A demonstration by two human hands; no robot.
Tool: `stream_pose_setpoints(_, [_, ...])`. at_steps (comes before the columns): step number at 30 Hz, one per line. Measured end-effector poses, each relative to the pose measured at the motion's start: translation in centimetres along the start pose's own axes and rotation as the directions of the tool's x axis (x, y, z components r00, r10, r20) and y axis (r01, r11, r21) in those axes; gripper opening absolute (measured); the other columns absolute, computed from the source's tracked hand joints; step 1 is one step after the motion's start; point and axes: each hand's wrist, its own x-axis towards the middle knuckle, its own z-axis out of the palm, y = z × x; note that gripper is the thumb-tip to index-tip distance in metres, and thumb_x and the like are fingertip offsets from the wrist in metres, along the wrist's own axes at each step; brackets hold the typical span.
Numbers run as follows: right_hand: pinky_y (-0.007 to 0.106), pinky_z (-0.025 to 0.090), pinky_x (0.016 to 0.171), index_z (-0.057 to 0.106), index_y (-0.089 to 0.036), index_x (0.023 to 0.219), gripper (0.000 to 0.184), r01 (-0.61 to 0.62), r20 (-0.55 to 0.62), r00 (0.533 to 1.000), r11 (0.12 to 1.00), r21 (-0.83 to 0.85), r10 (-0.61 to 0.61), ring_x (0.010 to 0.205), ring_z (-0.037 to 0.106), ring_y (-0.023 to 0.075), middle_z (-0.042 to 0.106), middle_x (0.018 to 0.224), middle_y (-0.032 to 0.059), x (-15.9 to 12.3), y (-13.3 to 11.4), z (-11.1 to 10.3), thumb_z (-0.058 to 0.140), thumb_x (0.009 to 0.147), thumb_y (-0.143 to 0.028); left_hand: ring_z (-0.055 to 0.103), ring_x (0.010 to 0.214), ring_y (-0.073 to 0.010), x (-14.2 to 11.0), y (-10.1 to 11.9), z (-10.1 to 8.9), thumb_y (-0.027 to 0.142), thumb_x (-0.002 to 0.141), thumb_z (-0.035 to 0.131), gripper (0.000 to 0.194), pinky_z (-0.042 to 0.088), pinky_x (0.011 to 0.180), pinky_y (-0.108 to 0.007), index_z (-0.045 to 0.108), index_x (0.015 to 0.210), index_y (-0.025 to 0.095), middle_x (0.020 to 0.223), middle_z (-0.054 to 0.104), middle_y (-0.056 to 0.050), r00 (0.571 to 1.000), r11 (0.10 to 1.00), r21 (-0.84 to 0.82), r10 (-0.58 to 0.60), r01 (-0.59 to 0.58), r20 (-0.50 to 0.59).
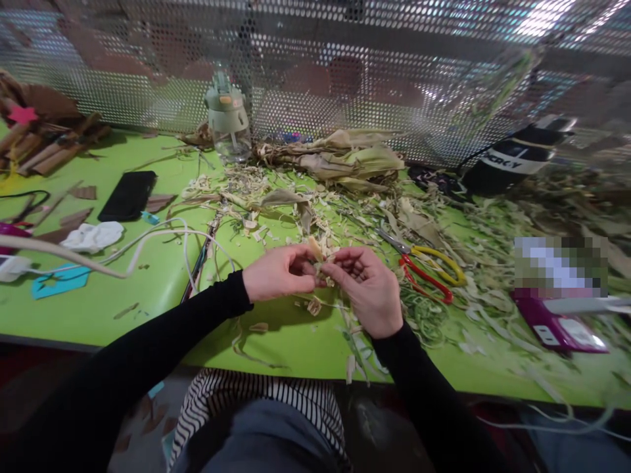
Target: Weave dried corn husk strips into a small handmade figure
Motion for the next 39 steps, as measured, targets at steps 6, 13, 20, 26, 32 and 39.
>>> stream_pose_setpoints(6, [0.023,0.051,0.054,0.063,-0.019,0.082,0.017,0.000,0.022,1.000,1.000,-0.012,0.001,0.058,0.059,0.0106,0.066,0.071,-0.0003,-0.1,-0.3,-0.1,0.069,0.076,-0.033,0.058,0.059,-0.0062,0.1,-0.4,0.1,0.016,0.067,0.071,0.028,0.051,0.063,-0.022,0.055,0.090,0.013,0.066,0.060,0.003,0.998,0.999,0.036,0.018,-0.016,-0.056])
stream_pose_setpoints(13, [0.025,0.051,0.055,0.063,-0.018,0.086,0.019,0.028,-0.022,0.999,0.996,-0.089,-0.030,0.059,0.060,0.0124,0.067,0.075,0.0016,0.0,-0.6,-0.3,0.063,0.081,-0.036,0.066,0.069,-0.0117,-0.1,-0.4,0.9,0.027,0.077,0.065,0.023,0.051,0.059,-0.020,0.055,0.092,0.013,0.072,0.065,-0.003,0.978,0.994,-0.035,0.093,-0.101,-0.185])
stream_pose_setpoints(20, [0.033,0.050,0.070,0.067,-0.023,0.085,0.007,0.298,-0.032,0.945,0.899,-0.321,-0.324,0.079,0.061,0.0182,0.067,0.083,0.0031,0.3,-0.4,-0.5,0.063,0.083,-0.028,0.068,0.074,-0.0142,-0.2,-0.1,0.8,0.028,0.076,0.067,0.025,0.052,0.060,-0.023,0.057,0.092,0.012,0.080,0.067,-0.005,0.991,0.991,-0.131,0.022,-0.039,-0.131])
stream_pose_setpoints(26, [0.036,0.048,0.076,0.070,-0.025,0.098,0.022,0.572,0.116,0.800,0.690,-0.443,-0.589,0.083,0.062,0.0190,0.070,0.089,0.0041,0.1,-0.4,-0.5,0.063,0.081,-0.013,0.065,0.063,-0.0092,-0.2,0.4,0.5,0.025,0.073,0.071,0.022,0.052,0.059,-0.021,0.058,0.084,0.010,0.072,0.066,-0.002,0.985,0.985,-0.169,-0.055,0.027,-0.162])
stream_pose_setpoints(32, [0.035,0.049,0.070,0.070,-0.026,0.093,0.018,0.598,0.139,0.791,0.702,-0.387,-0.596,0.077,0.063,0.0180,0.070,0.084,0.0028,0.3,-0.5,-0.9,0.065,0.080,-0.015,0.065,0.062,-0.0101,-0.4,0.7,0.3,0.028,0.068,0.074,0.025,0.050,0.056,-0.020,0.055,0.074,0.012,0.066,0.066,-0.002,0.985,0.979,-0.164,-0.137,0.119,-0.103])
stream_pose_setpoints(39, [0.033,0.050,0.069,0.070,-0.024,0.091,0.014,0.558,0.251,0.830,0.742,-0.372,-0.498,0.080,0.062,0.0176,0.067,0.084,0.0045,0.6,-0.7,-0.8,0.061,0.082,-0.017,0.062,0.064,-0.0105,-0.2,-0.6,-0.2,0.022,0.074,0.064,0.011,0.049,0.056,-0.021,0.056,0.076,0.014,0.068,0.064,-0.001,0.997,0.988,0.151,0.041,-0.031,-0.060])
